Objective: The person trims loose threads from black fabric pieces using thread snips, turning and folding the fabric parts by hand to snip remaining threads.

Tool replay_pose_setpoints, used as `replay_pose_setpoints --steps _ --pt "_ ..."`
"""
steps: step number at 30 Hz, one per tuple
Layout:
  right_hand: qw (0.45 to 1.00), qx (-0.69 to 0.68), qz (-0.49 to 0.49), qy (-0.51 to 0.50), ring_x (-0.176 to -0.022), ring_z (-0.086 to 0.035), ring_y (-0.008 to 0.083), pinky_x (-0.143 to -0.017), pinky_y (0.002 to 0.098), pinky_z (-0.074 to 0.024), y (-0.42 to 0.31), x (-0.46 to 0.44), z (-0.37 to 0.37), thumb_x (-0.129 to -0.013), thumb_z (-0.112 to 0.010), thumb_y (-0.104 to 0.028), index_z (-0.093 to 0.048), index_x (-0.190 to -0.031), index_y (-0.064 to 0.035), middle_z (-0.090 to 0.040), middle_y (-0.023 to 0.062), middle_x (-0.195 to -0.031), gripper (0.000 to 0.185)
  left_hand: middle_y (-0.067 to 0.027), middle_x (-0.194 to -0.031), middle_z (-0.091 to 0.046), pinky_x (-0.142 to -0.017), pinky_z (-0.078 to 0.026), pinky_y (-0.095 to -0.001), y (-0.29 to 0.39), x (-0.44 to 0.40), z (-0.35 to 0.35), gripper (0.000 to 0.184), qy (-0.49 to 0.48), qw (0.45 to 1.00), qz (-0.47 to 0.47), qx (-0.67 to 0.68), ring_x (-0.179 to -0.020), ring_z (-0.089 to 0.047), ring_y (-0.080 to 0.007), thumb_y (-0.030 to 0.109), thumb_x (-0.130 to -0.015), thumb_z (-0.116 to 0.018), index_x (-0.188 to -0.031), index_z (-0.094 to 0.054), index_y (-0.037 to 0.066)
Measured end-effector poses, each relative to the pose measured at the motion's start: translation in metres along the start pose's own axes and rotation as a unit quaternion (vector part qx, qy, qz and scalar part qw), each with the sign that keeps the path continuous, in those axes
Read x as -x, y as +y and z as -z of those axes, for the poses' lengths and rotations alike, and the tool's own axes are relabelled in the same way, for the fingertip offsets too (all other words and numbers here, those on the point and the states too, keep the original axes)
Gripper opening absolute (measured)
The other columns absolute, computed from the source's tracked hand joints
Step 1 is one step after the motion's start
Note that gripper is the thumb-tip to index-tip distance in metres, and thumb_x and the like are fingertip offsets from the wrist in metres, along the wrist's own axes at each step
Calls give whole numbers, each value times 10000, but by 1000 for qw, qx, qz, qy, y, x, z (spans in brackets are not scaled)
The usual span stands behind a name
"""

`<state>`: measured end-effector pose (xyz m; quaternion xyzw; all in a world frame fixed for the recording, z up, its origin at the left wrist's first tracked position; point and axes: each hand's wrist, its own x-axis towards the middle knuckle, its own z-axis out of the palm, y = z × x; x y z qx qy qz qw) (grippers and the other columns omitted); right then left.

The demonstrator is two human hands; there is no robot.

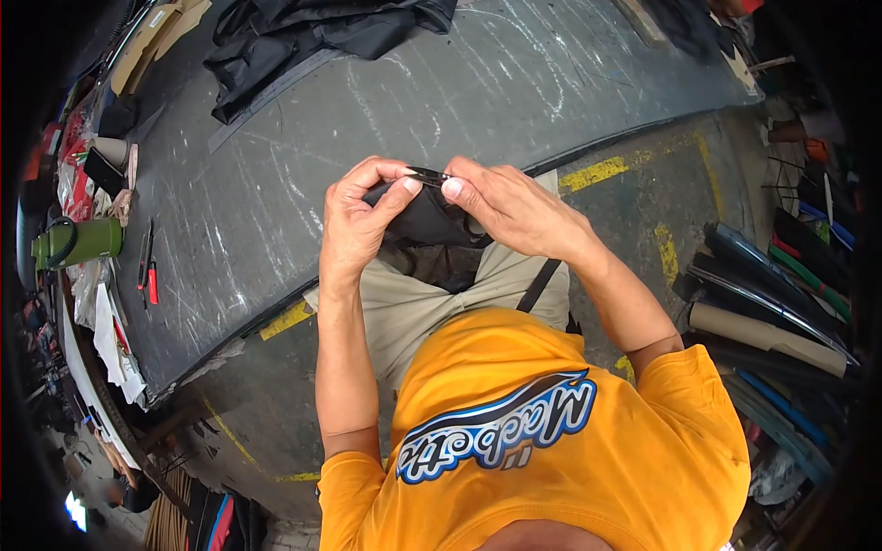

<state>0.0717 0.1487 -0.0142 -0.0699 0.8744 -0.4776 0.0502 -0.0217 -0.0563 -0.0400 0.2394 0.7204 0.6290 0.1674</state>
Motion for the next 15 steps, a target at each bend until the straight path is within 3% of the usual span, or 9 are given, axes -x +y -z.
replay_pose_setpoints --steps 15 --pt "1000 11 14 17 -766 -562 471 -686 495 -435 5 1 -4 -1110 -335 -422 -498 -993 -9 -539 224 -730 459 -12 -891 -681 -784 -472 -250 3 1 1 103 -12 1000 -9 -2 -854 -606 -98 109 -883 -765 -910 -718 21"
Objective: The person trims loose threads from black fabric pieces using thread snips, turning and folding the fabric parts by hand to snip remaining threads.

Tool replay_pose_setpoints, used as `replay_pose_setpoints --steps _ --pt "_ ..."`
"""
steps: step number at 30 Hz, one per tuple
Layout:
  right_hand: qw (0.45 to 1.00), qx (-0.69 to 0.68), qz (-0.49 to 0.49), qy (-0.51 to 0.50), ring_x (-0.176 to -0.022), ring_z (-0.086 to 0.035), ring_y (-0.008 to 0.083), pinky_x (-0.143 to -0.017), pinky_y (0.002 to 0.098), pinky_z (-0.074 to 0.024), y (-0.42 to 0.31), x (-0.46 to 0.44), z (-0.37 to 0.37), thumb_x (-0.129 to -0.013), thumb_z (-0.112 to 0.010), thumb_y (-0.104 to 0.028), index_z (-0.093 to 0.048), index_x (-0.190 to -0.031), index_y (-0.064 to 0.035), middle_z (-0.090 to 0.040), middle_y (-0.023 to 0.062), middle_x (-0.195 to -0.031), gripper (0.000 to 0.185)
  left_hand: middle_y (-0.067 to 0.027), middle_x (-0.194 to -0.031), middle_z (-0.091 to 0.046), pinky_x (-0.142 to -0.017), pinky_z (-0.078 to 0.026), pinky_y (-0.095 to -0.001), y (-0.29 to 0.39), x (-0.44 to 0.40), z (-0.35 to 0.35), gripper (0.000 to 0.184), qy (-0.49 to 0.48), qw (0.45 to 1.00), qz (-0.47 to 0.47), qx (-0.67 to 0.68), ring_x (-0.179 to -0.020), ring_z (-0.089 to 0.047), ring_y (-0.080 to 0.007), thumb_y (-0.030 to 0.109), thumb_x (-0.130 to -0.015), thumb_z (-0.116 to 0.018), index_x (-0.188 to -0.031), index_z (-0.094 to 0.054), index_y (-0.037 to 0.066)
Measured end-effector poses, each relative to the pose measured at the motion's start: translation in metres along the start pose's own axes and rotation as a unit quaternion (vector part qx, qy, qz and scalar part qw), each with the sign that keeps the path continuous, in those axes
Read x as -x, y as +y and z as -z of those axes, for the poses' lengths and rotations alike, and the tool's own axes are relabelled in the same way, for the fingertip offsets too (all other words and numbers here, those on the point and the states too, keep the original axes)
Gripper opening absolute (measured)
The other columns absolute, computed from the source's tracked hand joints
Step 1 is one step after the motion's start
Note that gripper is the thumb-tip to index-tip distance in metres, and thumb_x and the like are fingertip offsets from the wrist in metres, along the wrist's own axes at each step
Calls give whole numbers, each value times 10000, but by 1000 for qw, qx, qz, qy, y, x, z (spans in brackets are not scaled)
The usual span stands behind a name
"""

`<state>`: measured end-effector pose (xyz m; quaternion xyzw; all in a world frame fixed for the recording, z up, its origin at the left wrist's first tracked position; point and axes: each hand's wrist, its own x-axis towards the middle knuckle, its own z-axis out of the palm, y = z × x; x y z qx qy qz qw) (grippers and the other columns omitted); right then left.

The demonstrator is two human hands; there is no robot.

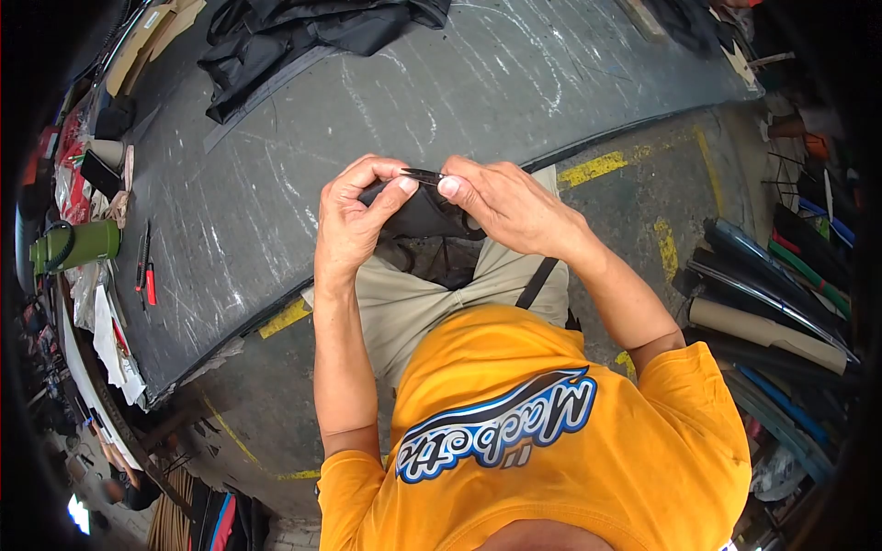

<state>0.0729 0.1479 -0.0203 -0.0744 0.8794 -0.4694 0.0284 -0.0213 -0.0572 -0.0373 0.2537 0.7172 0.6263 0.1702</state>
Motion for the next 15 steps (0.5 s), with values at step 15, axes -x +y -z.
replay_pose_setpoints --steps 15 --pt "959 146 -145 195 -829 -649 342 -759 420 -507 21 -9 86 -1050 -541 -357 -617 -1096 -23 -639 199 -874 346 -63 -901 -709 -822 -491 -291 3 -2 -1 84 -16 1000 4 -26 -873 -639 -149 69 -870 -743 -895 -708 -3"
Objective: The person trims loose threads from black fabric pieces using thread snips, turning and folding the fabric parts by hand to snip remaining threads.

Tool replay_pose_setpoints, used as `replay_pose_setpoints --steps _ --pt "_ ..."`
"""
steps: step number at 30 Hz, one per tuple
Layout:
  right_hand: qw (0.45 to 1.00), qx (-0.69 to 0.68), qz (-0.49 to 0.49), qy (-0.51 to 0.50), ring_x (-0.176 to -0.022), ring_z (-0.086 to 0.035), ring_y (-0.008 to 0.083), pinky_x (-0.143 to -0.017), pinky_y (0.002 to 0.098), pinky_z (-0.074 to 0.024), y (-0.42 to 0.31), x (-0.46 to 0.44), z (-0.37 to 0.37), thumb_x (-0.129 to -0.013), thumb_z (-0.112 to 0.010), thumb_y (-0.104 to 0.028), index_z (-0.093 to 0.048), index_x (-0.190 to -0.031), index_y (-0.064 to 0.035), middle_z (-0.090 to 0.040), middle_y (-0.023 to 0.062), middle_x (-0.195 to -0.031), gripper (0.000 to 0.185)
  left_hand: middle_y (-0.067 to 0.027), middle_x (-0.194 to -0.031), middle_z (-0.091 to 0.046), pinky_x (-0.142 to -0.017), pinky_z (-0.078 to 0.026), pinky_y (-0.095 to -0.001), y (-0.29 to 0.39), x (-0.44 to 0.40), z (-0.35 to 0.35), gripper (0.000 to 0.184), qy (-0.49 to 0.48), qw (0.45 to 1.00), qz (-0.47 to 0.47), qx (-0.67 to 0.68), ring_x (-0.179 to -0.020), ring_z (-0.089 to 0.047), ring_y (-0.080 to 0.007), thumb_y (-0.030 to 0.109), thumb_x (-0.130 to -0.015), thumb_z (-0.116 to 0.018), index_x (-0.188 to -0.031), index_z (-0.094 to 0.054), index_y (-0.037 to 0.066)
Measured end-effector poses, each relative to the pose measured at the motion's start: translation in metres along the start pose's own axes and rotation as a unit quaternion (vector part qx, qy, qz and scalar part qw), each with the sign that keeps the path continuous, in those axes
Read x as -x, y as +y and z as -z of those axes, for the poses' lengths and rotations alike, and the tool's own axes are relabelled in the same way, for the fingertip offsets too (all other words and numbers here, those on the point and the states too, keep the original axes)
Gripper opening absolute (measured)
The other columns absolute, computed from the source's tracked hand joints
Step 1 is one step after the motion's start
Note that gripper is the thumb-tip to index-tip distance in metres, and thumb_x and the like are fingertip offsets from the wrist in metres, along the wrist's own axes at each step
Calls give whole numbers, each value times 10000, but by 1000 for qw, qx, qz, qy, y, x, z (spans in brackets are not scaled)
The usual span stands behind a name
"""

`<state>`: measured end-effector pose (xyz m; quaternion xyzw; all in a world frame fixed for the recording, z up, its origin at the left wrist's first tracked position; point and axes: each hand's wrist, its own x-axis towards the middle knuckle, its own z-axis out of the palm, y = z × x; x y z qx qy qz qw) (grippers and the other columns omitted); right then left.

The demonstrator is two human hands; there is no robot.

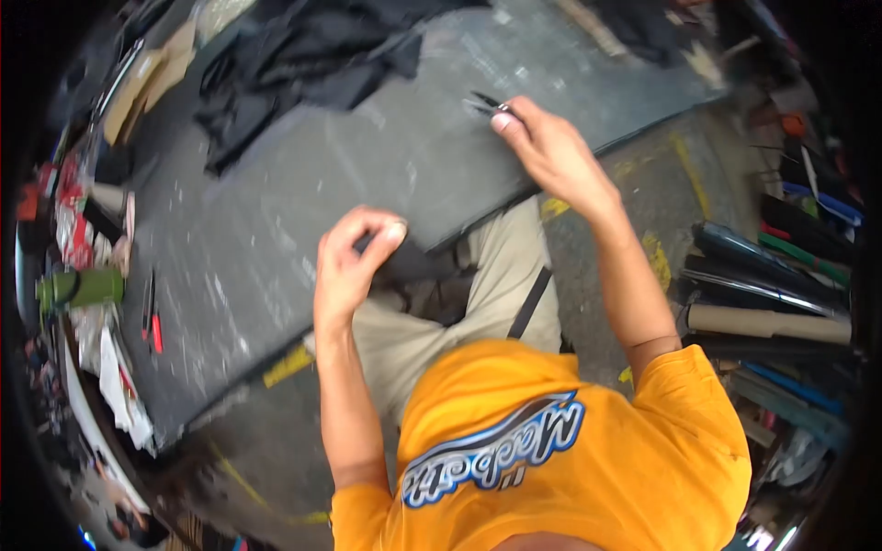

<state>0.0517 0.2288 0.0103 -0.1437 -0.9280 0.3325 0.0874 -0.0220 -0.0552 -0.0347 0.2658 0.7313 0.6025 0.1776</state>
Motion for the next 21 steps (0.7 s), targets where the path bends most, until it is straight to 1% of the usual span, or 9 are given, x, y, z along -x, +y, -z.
replay_pose_setpoints --steps 1,4,6,8,10,12,17,19,21 --pt "999 17 1 29 -829 -649 342 -759 420 -507 8 -5 9 -1050 -541 -357 -617 -1096 -23 -639 199 -874 346 -67 -895 -710 -818 -493 -294 -3 1 0 83 -2 1000 5 13 -866 -640 -151 63 -867 -741 -893 -708 -8" --pt "916 200 211 275 -988 -669 322 -860 412 -536 32 -18 3 -999 -628 -338 -638 -1223 -29 -677 186 -1113 382 -69 -871 -712 -802 -493 -293 -7 0 1 84 -9 1000 -10 15 -838 -639 -156 57 -858 -752 -896 -725 -13" --pt "946 122 218 208 -1107 -648 316 -940 416 -535 14 -6 5 -961 -681 -340 -621 -1316 -30 -631 175 -1307 475 -68 -869 -712 -798 -493 -291 -1 -1 -2 89 -12 999 -18 24 -835 -639 -154 60 -854 -761 -906 -739 -9" --pt "976 -56 208 21 -1004 -678 302 -877 390 -556 -3 9 -9 -951 -692 -362 -647 -1270 -19 -652 194 -1262 471 -66 -867 -712 -794 -492 -289 1 0 -2 95 -11 999 -13 28 -832 -639 -152 63 -850 -770 -915 -752 -4" --pt "951 -171 177 -185 -831 -701 272 -735 370 -563 -24 25 -25 -928 -718 -388 -686 -1185 -21 -715 181 -1088 450 -52 -877 -701 -796 -488 -285 0 0 -1 83 -23 999 -23 25 -836 -627 -144 37 -846 -753 -919 -751 -2" --pt "926 -187 151 -290 -660 -663 239 -609 360 -523 -41 35 -43 -929 -715 -364 -704 -1110 -17 -734 146 -892 391 -44 -882 -695 -797 -486 -283 -2 2 0 81 -26 999 -27 19 -838 -621 -139 24 -844 -745 -921 -750 -1" --pt "924 -128 123 -337 -672 -672 323 -653 423 -528 -61 27 -60 -907 -683 -363 -693 -964 36 -703 183 -773 403 -60 -951 -699 -856 -472 -286 -8 9 2 201 38 991 -4 125 -918 -614 -140 162 -945 -695 -1021 -735 -19" --pt "917 -186 179 -306 -604 -614 231 -595 361 -501 -62 12 -50 -928 -689 -333 -704 -976 24 -695 132 -777 360 -66 -972 -687 -856 -466 -283 -9 5 -3 335 134 958 -21 252 -915 -601 -146 272 -1006 -657 -1115 -705 -41" --pt "902 -285 206 -249 -544 -589 172 -559 328 -492 -58 -10 -36 -927 -707 -330 -713 -949 19 -671 90 -749 350 -60 -969 -672 -855 -460 -283 -17 0 0 371 139 945 -36 295 -909 -587 -143 302 -1024 -625 -1147 -685 -43"
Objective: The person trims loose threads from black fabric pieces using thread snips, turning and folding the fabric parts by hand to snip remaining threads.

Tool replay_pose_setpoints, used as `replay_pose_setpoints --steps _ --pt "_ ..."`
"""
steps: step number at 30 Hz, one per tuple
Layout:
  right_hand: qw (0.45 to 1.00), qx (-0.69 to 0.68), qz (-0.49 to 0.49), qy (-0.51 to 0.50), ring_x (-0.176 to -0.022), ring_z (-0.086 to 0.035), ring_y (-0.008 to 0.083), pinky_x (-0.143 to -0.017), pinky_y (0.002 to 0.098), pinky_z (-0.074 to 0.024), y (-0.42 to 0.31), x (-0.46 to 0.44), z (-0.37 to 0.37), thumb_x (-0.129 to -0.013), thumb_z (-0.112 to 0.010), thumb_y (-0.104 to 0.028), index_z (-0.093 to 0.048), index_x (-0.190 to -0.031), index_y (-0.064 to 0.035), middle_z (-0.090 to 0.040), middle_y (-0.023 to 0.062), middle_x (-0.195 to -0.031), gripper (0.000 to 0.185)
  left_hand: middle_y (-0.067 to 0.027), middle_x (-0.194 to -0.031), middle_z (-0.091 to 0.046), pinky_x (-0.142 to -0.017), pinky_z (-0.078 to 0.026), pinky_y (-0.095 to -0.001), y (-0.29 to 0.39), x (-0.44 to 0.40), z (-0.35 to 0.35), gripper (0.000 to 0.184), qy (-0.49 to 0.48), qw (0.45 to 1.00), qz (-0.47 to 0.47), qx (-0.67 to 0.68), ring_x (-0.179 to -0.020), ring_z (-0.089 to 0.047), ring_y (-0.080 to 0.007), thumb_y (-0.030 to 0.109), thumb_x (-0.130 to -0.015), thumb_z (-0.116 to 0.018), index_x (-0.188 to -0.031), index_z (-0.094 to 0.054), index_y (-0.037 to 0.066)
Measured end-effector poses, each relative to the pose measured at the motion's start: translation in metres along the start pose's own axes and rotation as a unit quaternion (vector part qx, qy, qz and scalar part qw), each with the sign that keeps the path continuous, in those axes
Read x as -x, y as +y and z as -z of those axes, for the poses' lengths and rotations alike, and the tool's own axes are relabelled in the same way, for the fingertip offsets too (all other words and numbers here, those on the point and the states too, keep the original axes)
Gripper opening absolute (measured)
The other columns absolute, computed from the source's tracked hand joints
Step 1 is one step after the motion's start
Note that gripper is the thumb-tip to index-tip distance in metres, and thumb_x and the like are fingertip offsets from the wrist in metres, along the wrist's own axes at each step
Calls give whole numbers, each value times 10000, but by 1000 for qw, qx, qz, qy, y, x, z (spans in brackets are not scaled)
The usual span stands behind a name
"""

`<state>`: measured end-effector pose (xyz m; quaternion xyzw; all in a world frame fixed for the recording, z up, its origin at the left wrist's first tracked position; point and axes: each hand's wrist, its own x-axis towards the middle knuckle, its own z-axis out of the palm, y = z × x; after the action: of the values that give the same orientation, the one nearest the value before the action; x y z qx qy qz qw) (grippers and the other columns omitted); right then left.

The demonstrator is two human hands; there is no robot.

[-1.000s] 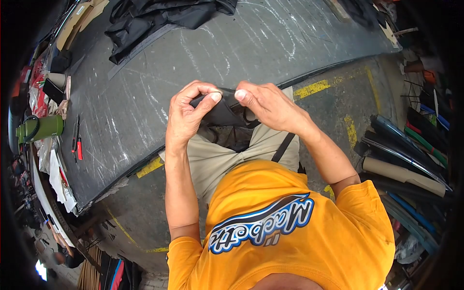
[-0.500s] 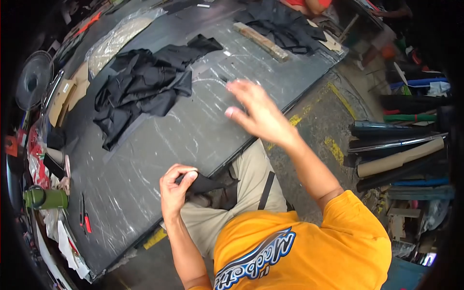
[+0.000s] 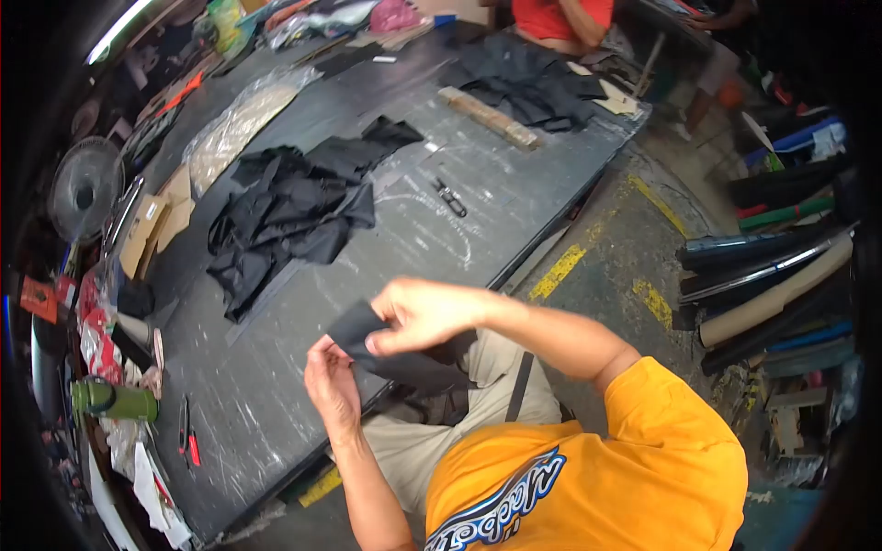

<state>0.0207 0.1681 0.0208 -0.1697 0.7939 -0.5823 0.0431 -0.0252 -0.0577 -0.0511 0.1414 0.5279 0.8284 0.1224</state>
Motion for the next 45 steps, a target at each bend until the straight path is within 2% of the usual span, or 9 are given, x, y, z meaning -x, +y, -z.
replay_pose_setpoints --steps 3,8,15,22,31,37,40,41,45 --pt "984 64 -101 130 -489 -606 134 -513 290 -489 -52 -12 79 -893 -749 -363 -714 -884 24 -625 36 -691 389 -48 -963 -642 -852 -448 -284 -2 -4 4 445 35 996 -9 84 -897 -560 -136 364 -1059 -562 -1209 -645 -46" --pt "876 -61 13 479 -525 -540 54 -379 207 -361 -54 -22 254 -887 -778 -296 -627 -964 -63 -628 -3 -785 289 -9 -918 -583 -833 -437 -288 2 -4 -3 422 83 995 -7 62 -884 -529 -117 360 -1041 -600 -1240 -632 -10" --pt "674 -237 154 683 -734 -714 247 -614 312 -622 38 74 387 -939 -726 -160 -608 -986 -27 -670 93 -830 184 -19 -896 -613 -804 -452 -277 -4 -5 5 302 47 998 11 43 -845 -543 -112 246 -1027 -637 -1188 -662 -9" --pt "714 -218 -218 628 -676 -697 195 -555 318 -603 169 139 352 -972 -681 -264 -683 -960 -41 -670 51 -811 223 -11 -857 -634 -765 -462 -262 -9 -6 1 206 22 997 42 -60 -790 -559 -102 170 -998 -678 -1108 -699 -2" --pt "791 -113 -248 548 -626 -635 126 -556 265 -537 164 139 326 -978 -650 -475 -696 -926 -64 -656 12 -785 416 -10 -847 -634 -754 -448 -253 2 -2 -13 206 30 976 51 -208 -786 -555 -94 188 -1013 -652 -1005 -715 -9" --pt "839 223 -150 473 -837 -603 99 -794 236 -469 176 144 294 -949 -698 -435 -747 -1056 -47 -717 -3 -943 406 -92 -837 -629 -741 -442 -314 11 -8 -27 660 -204 970 28 -127 -754 -550 -174 457 -1116 -318 -775 -634 -11" --pt "823 236 -131 499 -791 -596 92 -753 257 -477 190 140 290 -901 -747 -433 -756 -1042 -23 -716 0 -876 434 -165 -991 -700 -909 -508 -364 64 -10 -89 891 -409 911 9 -53 -948 -661 -232 715 -1018 -271 -1097 -689 -67" --pt "822 234 -136 501 -793 -595 88 -756 251 -473 187 139 288 -901 -748 -434 -760 -1035 -24 -716 4 -873 431 -214 -1007 -697 -835 -543 -387 87 -7 -114 1107 -434 898 14 -70 -922 -671 -298 904 -857 -224 -1072 -657 -92" --pt "815 227 -147 512 -795 -588 78 -757 232 -459 180 145 295 -904 -746 -437 -769 -1017 -27 -708 4 -865 426 -227 -1028 -698 -822 -552 -404 70 -23 -122 1122 -515 854 -62 37 -917 -677 -314 907 -825 -292 -1167 -630 -107"
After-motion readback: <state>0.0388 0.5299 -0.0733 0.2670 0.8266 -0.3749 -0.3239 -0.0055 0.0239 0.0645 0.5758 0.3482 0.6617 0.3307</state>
